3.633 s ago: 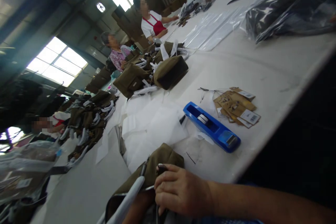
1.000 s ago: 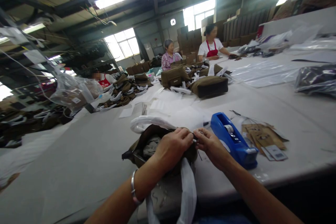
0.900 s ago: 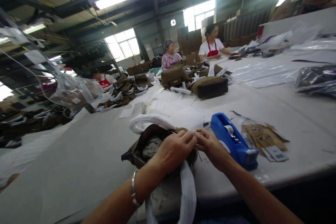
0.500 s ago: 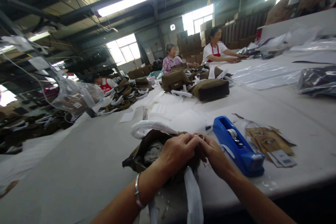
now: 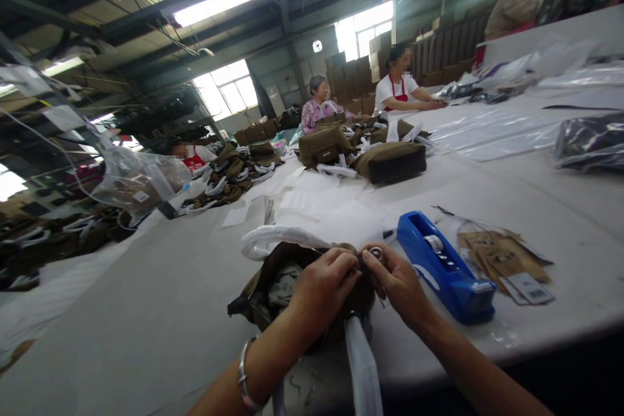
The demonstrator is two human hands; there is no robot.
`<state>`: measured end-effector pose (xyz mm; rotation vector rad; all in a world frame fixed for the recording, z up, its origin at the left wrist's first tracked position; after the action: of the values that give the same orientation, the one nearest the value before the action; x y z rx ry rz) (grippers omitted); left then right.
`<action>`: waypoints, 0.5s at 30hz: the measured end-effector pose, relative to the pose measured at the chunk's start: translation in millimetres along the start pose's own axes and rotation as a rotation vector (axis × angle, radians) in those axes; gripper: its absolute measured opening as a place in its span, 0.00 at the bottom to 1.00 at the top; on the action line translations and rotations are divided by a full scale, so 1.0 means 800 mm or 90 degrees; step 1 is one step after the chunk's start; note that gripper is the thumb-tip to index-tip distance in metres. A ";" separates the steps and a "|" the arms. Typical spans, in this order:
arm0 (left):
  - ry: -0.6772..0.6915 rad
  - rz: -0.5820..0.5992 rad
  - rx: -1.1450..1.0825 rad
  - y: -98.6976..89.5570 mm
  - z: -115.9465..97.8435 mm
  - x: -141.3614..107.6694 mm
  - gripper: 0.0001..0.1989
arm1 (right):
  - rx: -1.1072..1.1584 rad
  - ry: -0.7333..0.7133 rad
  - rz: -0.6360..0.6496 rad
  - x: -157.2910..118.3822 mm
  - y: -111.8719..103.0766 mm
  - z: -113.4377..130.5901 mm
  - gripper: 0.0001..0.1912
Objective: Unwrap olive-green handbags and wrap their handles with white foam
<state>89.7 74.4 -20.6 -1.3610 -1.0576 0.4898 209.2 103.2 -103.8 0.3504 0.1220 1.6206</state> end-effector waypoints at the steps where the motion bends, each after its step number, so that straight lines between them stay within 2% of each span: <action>1: -0.036 -0.002 -0.003 0.000 0.004 -0.001 0.03 | 0.000 0.003 0.000 0.000 0.000 0.000 0.20; 4: -0.124 0.028 0.031 0.002 0.013 -0.004 0.04 | 0.005 0.015 0.000 -0.001 0.001 -0.003 0.20; 8: -0.183 0.109 0.030 0.007 0.024 -0.002 0.12 | -0.005 0.024 -0.003 -0.001 0.000 -0.005 0.21; 11: -0.199 0.123 -0.039 0.009 0.031 0.002 0.15 | -0.060 -0.008 -0.007 0.000 0.001 0.002 0.21; 15: -0.223 0.115 -0.209 0.015 0.039 0.000 0.17 | -0.132 -0.063 0.002 0.002 0.004 0.017 0.19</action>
<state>67.1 93.7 -35.9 -1.7113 -1.3490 0.7312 210.1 102.6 -89.9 0.2699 -0.1212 1.5993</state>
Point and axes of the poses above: each hand's wrist, its own x-axis towards the middle knuckle, its own y-axis out of the palm, z = x × y, the point moved 9 cm from there along x, towards the middle knuckle, and after that the axes turned 12 degrees about x, right-handed, at the moved point
